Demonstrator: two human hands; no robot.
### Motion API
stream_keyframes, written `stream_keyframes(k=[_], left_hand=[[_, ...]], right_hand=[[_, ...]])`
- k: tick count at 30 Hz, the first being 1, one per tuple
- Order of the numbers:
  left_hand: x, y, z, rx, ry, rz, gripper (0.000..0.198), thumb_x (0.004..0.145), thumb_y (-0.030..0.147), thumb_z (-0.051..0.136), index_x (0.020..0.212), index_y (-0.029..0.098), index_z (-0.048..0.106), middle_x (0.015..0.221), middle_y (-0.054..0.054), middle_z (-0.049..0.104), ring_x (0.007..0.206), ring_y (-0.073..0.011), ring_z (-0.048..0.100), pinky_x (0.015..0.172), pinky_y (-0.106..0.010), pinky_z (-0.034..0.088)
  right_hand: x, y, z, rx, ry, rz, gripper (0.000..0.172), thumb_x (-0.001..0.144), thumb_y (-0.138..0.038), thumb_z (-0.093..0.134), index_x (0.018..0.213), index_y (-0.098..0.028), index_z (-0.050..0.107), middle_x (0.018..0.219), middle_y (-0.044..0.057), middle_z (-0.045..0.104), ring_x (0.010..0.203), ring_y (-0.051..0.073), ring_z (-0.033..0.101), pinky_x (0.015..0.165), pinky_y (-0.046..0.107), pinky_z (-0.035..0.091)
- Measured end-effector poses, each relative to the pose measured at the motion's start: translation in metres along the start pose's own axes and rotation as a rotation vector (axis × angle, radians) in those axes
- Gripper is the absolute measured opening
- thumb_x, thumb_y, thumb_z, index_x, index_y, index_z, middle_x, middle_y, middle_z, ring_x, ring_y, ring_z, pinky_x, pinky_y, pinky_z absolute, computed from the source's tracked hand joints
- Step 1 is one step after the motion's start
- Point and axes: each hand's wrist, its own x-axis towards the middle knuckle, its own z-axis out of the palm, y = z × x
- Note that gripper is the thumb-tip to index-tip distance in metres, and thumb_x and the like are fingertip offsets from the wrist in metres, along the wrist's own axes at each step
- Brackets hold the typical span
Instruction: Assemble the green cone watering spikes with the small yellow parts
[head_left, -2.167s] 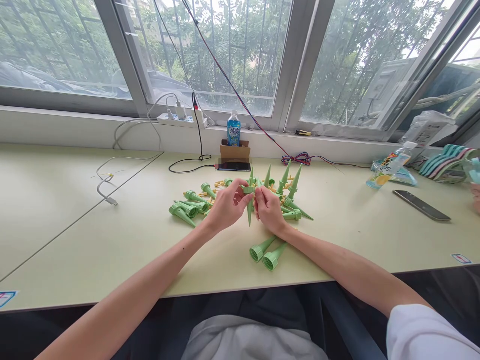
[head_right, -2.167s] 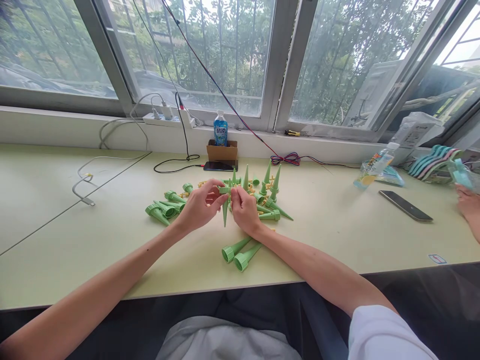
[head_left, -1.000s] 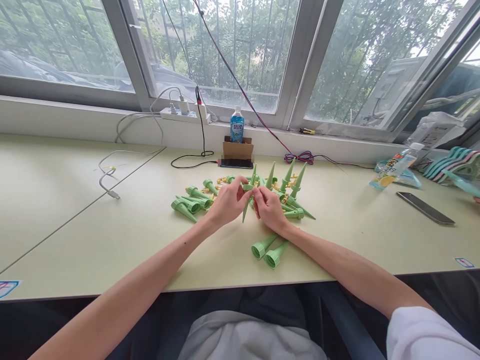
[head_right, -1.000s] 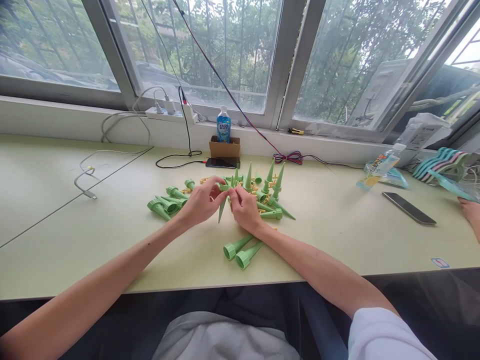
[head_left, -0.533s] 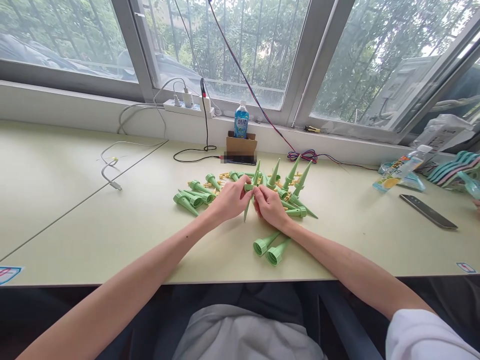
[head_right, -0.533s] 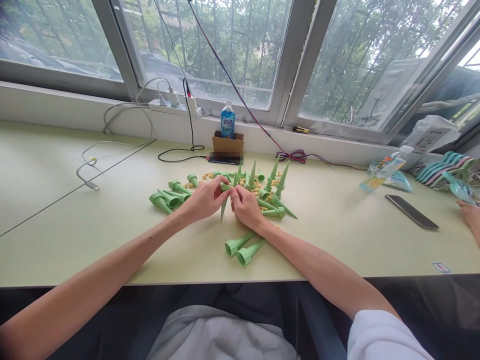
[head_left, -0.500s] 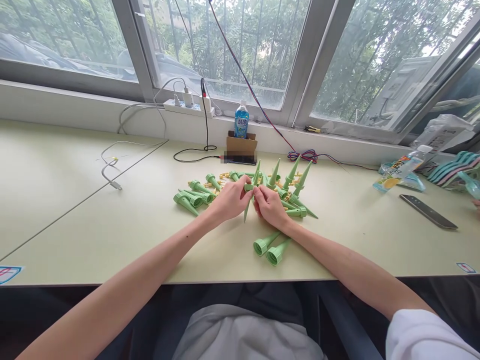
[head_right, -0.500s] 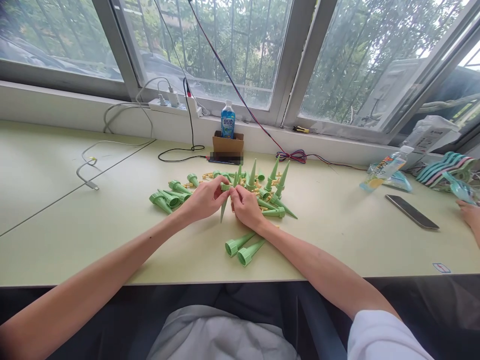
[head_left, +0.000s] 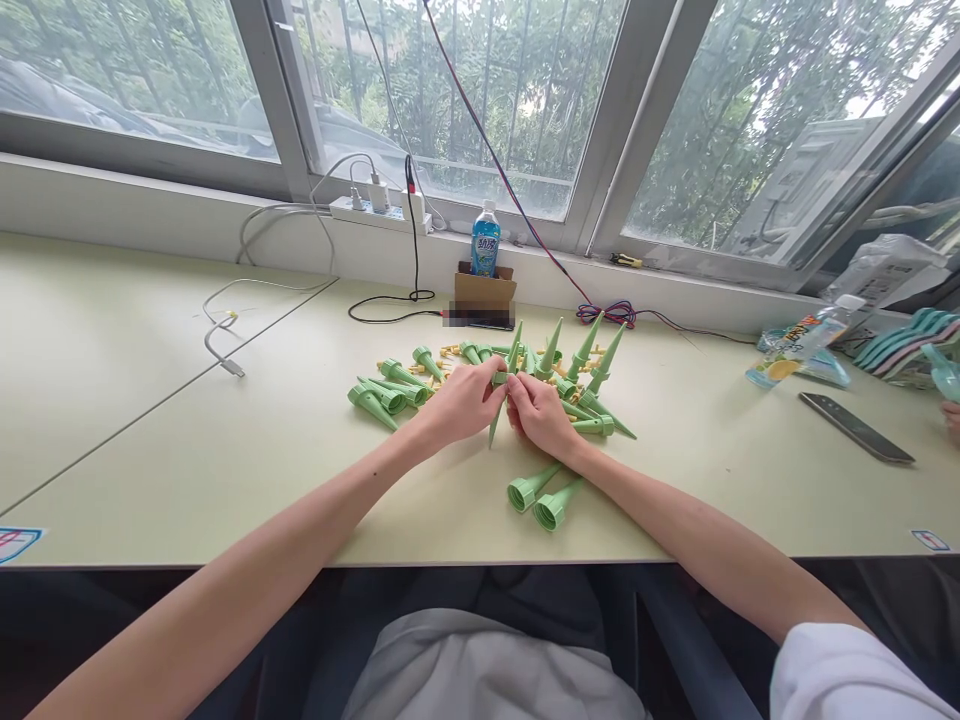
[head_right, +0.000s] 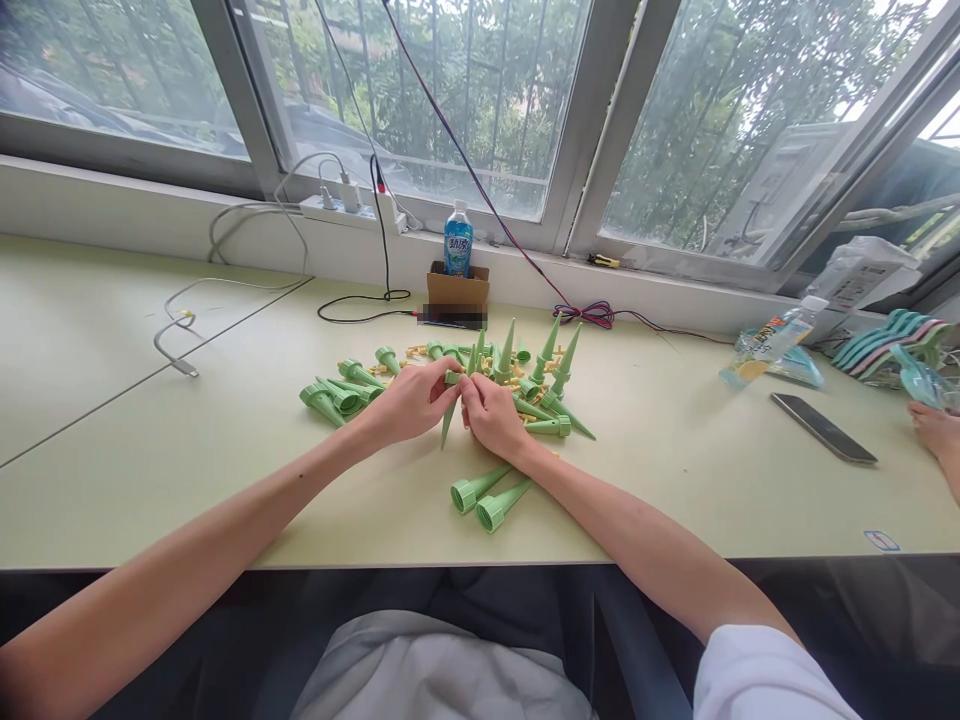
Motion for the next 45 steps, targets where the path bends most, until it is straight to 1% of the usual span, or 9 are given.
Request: stream_keyframes(k=[7, 17, 22, 29, 32, 37, 42, 45], left_hand=[[-0.0007, 0.0004, 0.0003, 0.010, -0.001, 0.001, 0.021, 0.092, 0.033, 0.044, 0.104, 0.022, 0.056, 0.057, 0.001, 0.056, 0.056, -0.0189, 0.053, 0.058, -0.029, 0.040], [-0.0006, 0.0026, 0.0004, 0.039, 0.008, 0.013, 0.012, 0.091, 0.030, 0.043, 0.090, 0.023, 0.053, 0.057, 0.002, 0.051, 0.052, -0.0178, 0.047, 0.055, -0.029, 0.035], [-0.0016, 0.0038, -0.0003, 0.023, 0.008, 0.006, 0.009, 0.090, 0.027, 0.044, 0.087, 0.023, 0.052, 0.057, 0.001, 0.051, 0.051, -0.0179, 0.046, 0.054, -0.030, 0.035], [-0.0018, 0.0030, 0.0005, 0.063, -0.021, -0.009, 0.011, 0.092, 0.029, 0.042, 0.091, 0.023, 0.051, 0.059, 0.000, 0.053, 0.055, -0.0197, 0.050, 0.055, -0.030, 0.037], [-0.0021, 0.0038, -0.0002, 0.057, -0.020, -0.008, 0.011, 0.092, 0.029, 0.042, 0.093, 0.023, 0.052, 0.059, 0.000, 0.052, 0.054, -0.0191, 0.049, 0.055, -0.030, 0.036], [-0.0021, 0.0044, -0.0011, 0.022, -0.010, -0.011, 0.010, 0.091, 0.030, 0.045, 0.090, 0.023, 0.053, 0.056, 0.001, 0.051, 0.052, -0.0183, 0.048, 0.054, -0.029, 0.036], [-0.0002, 0.0009, 0.0015, -0.056, -0.009, -0.034, 0.018, 0.091, 0.034, 0.045, 0.101, 0.023, 0.056, 0.054, 0.003, 0.055, 0.055, -0.0188, 0.054, 0.057, -0.029, 0.040], [0.0008, 0.0011, 0.0022, -0.090, -0.002, -0.054, 0.020, 0.091, 0.035, 0.047, 0.103, 0.022, 0.056, 0.053, 0.004, 0.056, 0.055, -0.0180, 0.056, 0.059, -0.029, 0.042]], right_hand=[[-0.0003, 0.0001, -0.0006, 0.003, -0.008, -0.006, 0.045, 0.099, -0.054, 0.036, 0.067, -0.022, 0.041, 0.051, -0.004, 0.052, 0.043, 0.011, 0.047, 0.051, 0.026, 0.039], [0.0004, 0.0006, -0.0009, -0.005, -0.022, -0.009, 0.044, 0.099, -0.053, 0.036, 0.068, -0.022, 0.040, 0.052, -0.004, 0.053, 0.044, 0.011, 0.048, 0.052, 0.026, 0.040], [0.0009, -0.0002, -0.0018, -0.016, -0.041, -0.010, 0.045, 0.100, -0.054, 0.035, 0.068, -0.023, 0.040, 0.051, -0.004, 0.053, 0.043, 0.012, 0.048, 0.053, 0.027, 0.041], [0.0010, -0.0014, -0.0019, -0.002, -0.054, -0.011, 0.045, 0.099, -0.055, 0.036, 0.068, -0.023, 0.041, 0.051, -0.004, 0.053, 0.042, 0.012, 0.049, 0.054, 0.028, 0.042], [0.0009, -0.0002, -0.0020, 0.010, -0.057, -0.011, 0.045, 0.099, -0.054, 0.036, 0.067, -0.023, 0.041, 0.051, -0.004, 0.053, 0.041, 0.012, 0.048, 0.053, 0.028, 0.042], [0.0010, 0.0015, -0.0019, 0.014, -0.053, -0.005, 0.046, 0.098, -0.056, 0.036, 0.067, -0.023, 0.041, 0.051, -0.004, 0.053, 0.040, 0.012, 0.048, 0.053, 0.028, 0.041], [0.0004, 0.0014, -0.0009, 0.038, -0.033, -0.021, 0.047, 0.099, -0.056, 0.035, 0.067, -0.023, 0.041, 0.050, -0.005, 0.052, 0.039, 0.011, 0.047, 0.050, 0.027, 0.040], [-0.0003, 0.0014, -0.0003, 0.058, -0.016, -0.029, 0.047, 0.099, -0.057, 0.033, 0.068, -0.023, 0.041, 0.049, -0.005, 0.051, 0.037, 0.011, 0.046, 0.047, 0.027, 0.038]])
